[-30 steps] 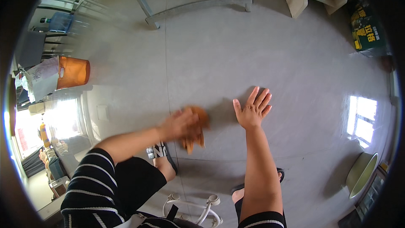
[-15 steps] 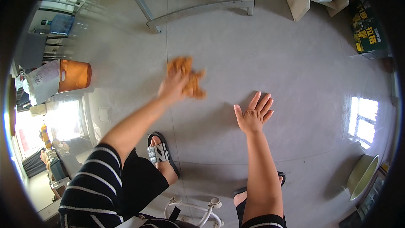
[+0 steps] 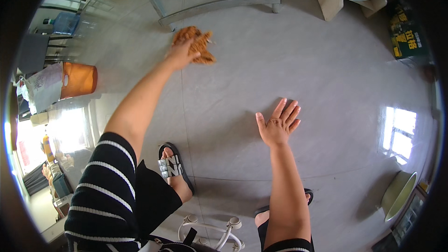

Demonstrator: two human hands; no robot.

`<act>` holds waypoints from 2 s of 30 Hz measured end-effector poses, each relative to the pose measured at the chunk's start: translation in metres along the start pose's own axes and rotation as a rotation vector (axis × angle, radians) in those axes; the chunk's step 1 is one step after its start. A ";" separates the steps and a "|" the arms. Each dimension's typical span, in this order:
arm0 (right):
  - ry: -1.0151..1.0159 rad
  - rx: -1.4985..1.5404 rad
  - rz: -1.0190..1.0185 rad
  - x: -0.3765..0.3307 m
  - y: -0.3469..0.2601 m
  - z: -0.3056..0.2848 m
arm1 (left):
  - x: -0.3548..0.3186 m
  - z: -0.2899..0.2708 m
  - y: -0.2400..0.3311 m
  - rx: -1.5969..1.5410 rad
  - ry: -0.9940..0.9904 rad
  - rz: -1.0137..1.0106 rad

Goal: The person wipes the tiled floor with a brown cloth, moving around a table and a green basin. They dip the cloth into the basin to wet it and wring it out before continuing to wipe the floor surface.

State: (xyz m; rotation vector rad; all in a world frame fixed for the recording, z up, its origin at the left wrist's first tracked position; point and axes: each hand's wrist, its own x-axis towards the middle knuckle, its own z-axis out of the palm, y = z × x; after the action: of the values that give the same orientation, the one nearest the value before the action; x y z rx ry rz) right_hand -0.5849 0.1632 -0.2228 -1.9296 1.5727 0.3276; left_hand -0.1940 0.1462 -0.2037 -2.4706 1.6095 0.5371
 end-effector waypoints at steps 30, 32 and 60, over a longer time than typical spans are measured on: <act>-0.001 0.325 -0.205 -0.011 0.056 -0.018 | -0.120 0.104 0.043 -0.179 0.388 -0.450; -0.047 0.539 -0.198 -0.005 0.073 -0.027 | -0.192 0.131 0.116 -0.162 0.473 -0.263; -0.235 0.600 -0.054 -0.204 0.214 -0.132 | -0.346 0.214 0.322 -0.095 0.114 0.876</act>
State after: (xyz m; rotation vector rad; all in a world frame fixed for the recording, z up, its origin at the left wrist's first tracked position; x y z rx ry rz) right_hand -0.8657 0.2241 -0.0737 -1.4081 1.2747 0.0424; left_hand -0.6576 0.3743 -0.2498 -1.7488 2.7377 0.5663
